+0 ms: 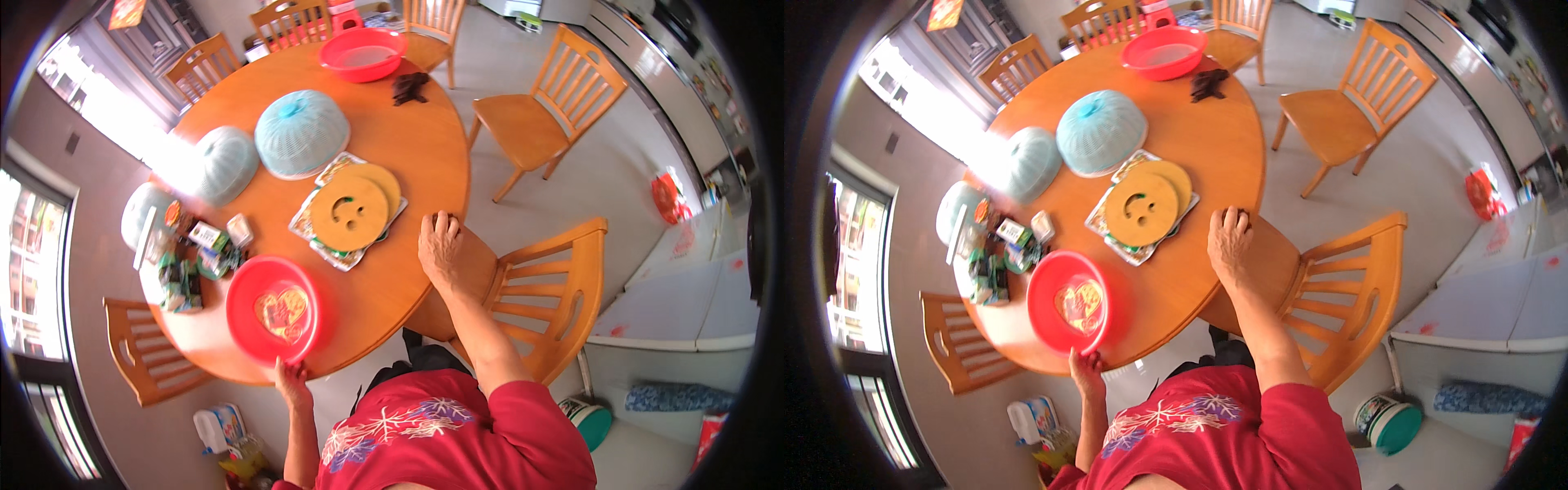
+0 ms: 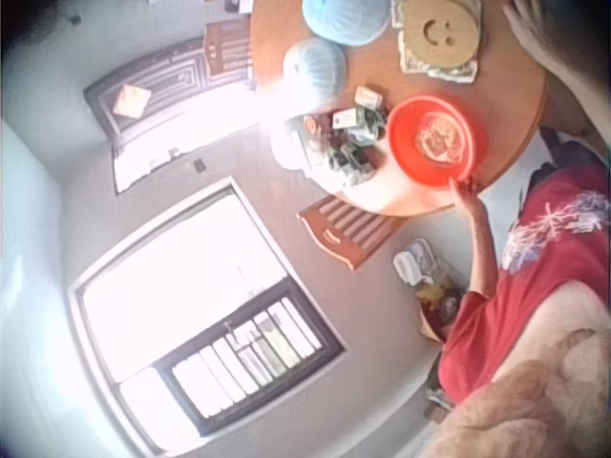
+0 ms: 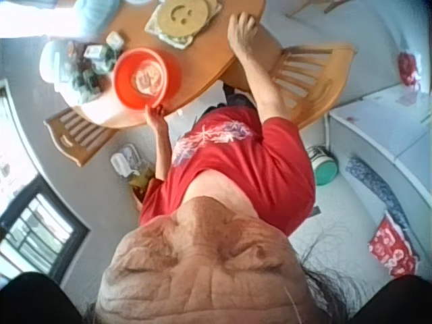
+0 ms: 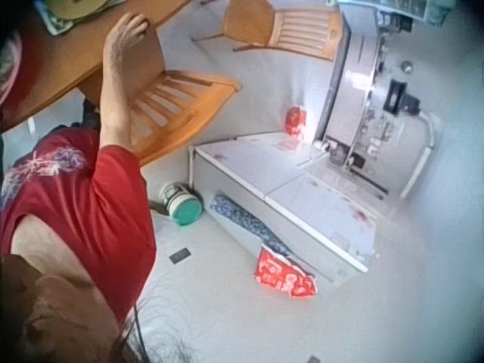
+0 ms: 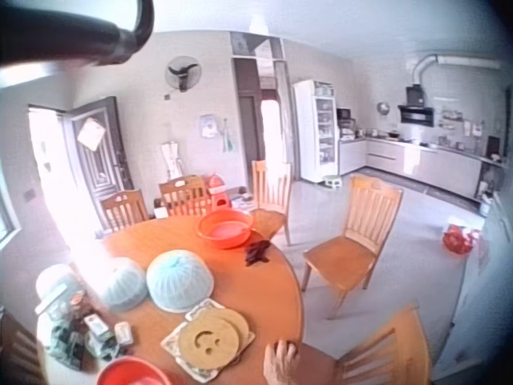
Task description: The person cleans a white plastic container, a clear bottle, a bag of dried herbs, and a metal pot using a brown cloth. They then wipe a round wooden table and arrange items on it, including a red bowl and a smiley-face coaster.
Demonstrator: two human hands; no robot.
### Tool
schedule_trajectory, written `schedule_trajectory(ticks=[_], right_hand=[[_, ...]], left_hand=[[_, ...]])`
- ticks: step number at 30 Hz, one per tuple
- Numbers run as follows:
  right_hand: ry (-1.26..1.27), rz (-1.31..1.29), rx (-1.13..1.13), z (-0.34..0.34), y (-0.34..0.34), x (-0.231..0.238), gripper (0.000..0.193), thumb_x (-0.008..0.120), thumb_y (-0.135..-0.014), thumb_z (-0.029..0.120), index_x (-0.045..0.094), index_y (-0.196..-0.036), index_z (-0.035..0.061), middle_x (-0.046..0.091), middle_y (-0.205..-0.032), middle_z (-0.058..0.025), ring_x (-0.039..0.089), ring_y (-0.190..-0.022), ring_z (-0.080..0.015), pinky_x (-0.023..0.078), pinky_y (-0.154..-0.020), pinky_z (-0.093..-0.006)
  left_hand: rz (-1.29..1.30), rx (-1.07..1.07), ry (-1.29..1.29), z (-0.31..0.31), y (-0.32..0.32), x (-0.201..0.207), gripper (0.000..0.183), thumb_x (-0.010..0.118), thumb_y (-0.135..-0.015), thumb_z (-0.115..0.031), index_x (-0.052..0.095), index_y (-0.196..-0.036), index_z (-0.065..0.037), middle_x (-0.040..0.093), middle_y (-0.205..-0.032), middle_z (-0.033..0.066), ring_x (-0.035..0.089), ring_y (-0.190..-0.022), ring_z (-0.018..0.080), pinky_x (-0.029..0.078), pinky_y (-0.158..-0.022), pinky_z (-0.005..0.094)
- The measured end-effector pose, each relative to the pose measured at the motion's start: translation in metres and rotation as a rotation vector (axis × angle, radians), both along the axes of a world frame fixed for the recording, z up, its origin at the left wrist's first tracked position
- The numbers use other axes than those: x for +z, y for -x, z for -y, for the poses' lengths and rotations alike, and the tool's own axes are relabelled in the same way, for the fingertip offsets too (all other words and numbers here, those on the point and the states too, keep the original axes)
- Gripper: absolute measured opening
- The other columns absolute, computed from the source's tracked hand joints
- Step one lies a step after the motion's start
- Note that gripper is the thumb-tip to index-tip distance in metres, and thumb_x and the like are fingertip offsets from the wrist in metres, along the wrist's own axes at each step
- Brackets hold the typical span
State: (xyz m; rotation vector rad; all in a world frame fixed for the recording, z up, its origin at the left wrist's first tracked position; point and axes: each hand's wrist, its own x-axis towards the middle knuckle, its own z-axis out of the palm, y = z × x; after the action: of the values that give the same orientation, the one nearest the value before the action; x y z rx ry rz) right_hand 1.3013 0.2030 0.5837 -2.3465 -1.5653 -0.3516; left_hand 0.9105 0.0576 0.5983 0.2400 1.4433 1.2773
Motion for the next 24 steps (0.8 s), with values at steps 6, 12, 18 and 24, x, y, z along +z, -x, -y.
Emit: schedule_trajectory(ticks=[6,12,18,24], right_hand=[[0.076,-0.123,0.296,0.07,0.1,0.027,0.06,0.071,-0.073,0.023,0.046,-0.127,0.0104,0.037,-0.134,-0.0183,0.039,-0.117,-0.038,0.04,-0.087,-0.0534],[0.067,-0.274,0.752,0.124,0.197,0.025,0.062,0.06,-0.068,0.016,0.045,-0.127,0.0045,0.038,-0.133,-0.0211,0.039,-0.119,-0.0388,0.038,-0.092,-0.053],[0.043,-0.235,1.123,0.171,0.249,0.014,0.045,0.057,-0.077,0.016,0.053,-0.123,0.0136,0.042,-0.131,-0.0137,0.041,-0.118,-0.0332,0.041,-0.09,-0.0469],[0.142,-0.245,1.11,0.142,0.153,0.029,0.043,0.056,-0.08,0.008,0.052,-0.121,0.0148,0.042,-0.131,-0.0115,0.043,-0.118,-0.0317,0.042,-0.094,-0.044]], left_hand=[[-0.094,0.013,-0.135,0.009,-0.01,-0.014,0.029,0.061,-0.088,-0.038,0.057,-0.102,-0.012,0.062,-0.091,-0.0014,0.057,-0.081,0.0108,0.042,-0.067,0.0262],[-0.024,0.068,-0.119,0.039,-0.02,0.004,0.029,0.058,-0.087,-0.04,0.057,-0.104,-0.016,0.06,-0.095,-0.0032,0.054,-0.085,0.0108,0.041,-0.073,0.0293],[0.286,0.003,0.113,0.089,-0.028,-0.01,0.039,0.061,-0.085,-0.041,0.052,-0.11,-0.013,0.058,-0.1,0.0031,0.054,-0.087,0.0167,0.045,-0.072,0.0333],[0.273,-0.295,0.27,0.113,-0.056,-0.005,0.028,0.061,-0.086,-0.032,0.053,-0.103,-0.012,0.062,-0.098,0.0055,0.06,-0.086,0.0222,0.048,-0.074,0.0421]])
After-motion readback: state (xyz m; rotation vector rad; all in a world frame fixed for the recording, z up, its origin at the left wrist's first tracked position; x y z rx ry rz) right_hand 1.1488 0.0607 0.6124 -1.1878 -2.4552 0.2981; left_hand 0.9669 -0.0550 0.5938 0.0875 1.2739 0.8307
